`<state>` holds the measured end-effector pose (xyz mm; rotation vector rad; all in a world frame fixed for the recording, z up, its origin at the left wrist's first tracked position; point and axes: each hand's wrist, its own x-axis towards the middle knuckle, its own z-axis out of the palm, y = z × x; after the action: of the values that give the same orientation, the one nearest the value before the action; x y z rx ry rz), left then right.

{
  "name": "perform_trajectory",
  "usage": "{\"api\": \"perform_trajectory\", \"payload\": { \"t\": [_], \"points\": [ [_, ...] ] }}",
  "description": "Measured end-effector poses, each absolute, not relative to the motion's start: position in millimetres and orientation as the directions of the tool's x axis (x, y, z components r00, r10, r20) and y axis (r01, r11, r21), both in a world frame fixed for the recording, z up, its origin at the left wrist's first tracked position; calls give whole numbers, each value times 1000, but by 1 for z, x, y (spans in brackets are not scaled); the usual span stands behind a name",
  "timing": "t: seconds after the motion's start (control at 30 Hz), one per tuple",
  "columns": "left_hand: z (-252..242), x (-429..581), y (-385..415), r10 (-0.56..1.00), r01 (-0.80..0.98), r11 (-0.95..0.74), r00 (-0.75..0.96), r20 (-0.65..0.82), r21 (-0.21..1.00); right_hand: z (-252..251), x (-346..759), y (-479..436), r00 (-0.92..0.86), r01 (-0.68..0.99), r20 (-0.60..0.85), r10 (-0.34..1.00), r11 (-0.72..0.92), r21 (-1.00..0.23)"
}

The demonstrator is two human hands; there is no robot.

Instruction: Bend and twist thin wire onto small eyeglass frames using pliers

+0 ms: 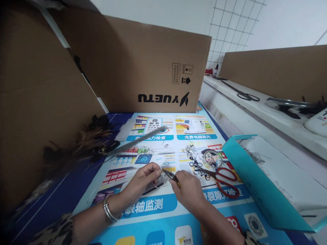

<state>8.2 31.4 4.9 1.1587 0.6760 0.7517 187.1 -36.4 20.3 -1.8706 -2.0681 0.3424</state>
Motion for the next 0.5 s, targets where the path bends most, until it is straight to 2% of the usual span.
{"api": "perform_trajectory", "payload": {
  "t": [0.43,0.5],
  "points": [
    [3,7,32,814,-140,212,573,-96,967,23,184,-39,-77,956,132,988,111,-273],
    [4,7,32,810,-138,213,579,-96,967,22,185,-38,-82,945,122,989,116,-305]
  ]
}}
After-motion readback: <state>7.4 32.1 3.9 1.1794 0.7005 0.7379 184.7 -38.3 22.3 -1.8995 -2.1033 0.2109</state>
